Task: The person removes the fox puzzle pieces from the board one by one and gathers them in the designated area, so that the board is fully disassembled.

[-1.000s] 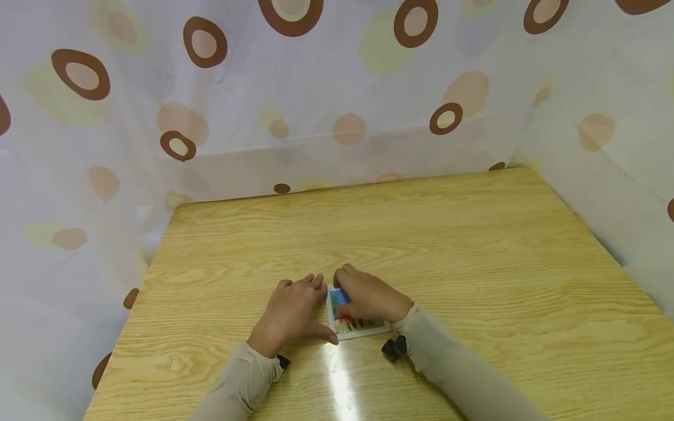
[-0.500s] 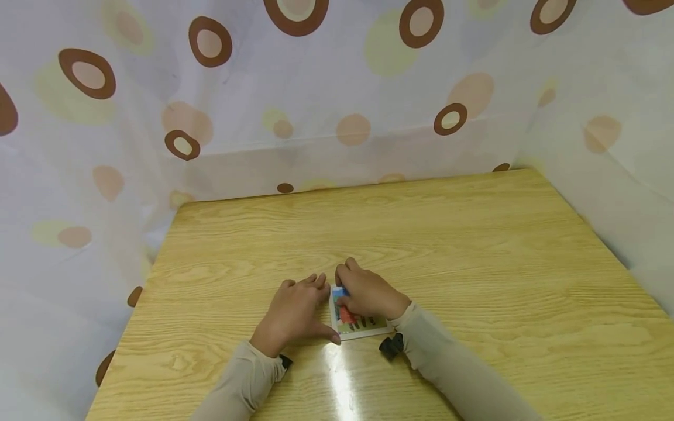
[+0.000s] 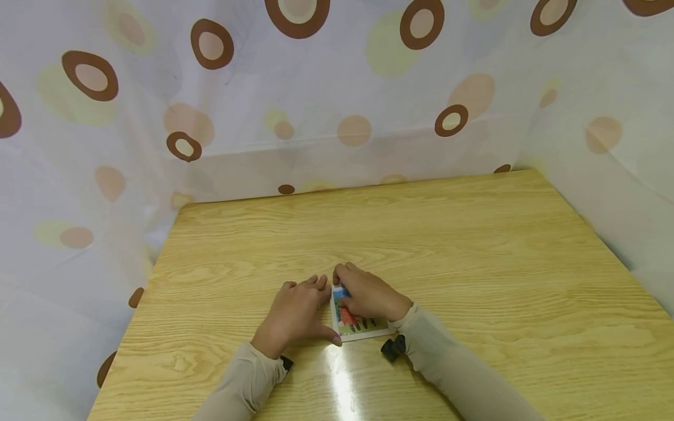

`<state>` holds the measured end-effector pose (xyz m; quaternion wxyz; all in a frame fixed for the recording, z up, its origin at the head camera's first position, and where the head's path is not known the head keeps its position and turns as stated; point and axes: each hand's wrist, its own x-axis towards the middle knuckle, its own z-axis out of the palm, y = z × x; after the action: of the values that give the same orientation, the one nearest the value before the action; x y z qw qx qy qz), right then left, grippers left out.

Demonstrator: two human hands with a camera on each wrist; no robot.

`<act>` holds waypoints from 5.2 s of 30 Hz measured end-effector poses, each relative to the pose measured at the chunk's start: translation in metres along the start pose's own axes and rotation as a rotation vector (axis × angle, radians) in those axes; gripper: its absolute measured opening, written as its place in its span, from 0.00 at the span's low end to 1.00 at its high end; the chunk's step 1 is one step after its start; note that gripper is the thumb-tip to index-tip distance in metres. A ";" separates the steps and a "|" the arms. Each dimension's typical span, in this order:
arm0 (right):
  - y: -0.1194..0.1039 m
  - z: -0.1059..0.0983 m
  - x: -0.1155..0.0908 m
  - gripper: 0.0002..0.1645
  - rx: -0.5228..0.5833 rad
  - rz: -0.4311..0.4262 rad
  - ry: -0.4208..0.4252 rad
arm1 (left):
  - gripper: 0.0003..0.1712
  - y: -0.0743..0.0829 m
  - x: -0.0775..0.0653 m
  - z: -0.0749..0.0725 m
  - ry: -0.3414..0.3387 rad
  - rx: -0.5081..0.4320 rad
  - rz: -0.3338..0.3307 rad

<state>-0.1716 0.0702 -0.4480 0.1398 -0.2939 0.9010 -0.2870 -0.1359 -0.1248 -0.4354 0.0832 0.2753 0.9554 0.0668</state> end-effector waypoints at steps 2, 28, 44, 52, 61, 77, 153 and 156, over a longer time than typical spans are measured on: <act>0.000 0.000 0.000 0.13 -0.008 -0.004 -0.006 | 0.63 0.000 0.000 0.000 -0.003 -0.004 -0.001; 0.032 -0.037 -0.005 0.03 0.129 -0.004 0.081 | 0.65 -0.002 -0.001 0.001 -0.005 -0.001 -0.007; 0.054 -0.054 -0.014 0.06 0.164 0.078 0.172 | 0.65 -0.002 0.000 0.000 -0.009 -0.009 -0.010; 0.063 -0.056 -0.015 0.07 0.046 0.152 0.175 | 0.65 -0.002 0.000 0.001 -0.015 -0.005 -0.009; 0.065 -0.057 -0.014 0.08 -0.001 0.264 0.201 | 0.64 -0.002 -0.001 0.001 -0.013 0.010 -0.006; 0.071 -0.050 -0.008 0.04 -0.062 0.292 0.248 | 0.64 -0.004 0.000 0.002 -0.012 0.023 -0.011; 0.006 -0.003 0.005 0.11 -0.013 -0.144 -0.030 | 0.66 -0.001 -0.007 -0.006 -0.055 -0.021 -0.067; 0.003 -0.003 0.004 0.11 -0.016 -0.117 -0.029 | 0.67 -0.001 -0.007 -0.006 -0.060 -0.030 -0.069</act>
<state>-0.1777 0.0706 -0.4479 0.1336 -0.3513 0.8824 -0.2831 -0.1320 -0.1296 -0.4288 0.1181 0.2426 0.9604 0.0700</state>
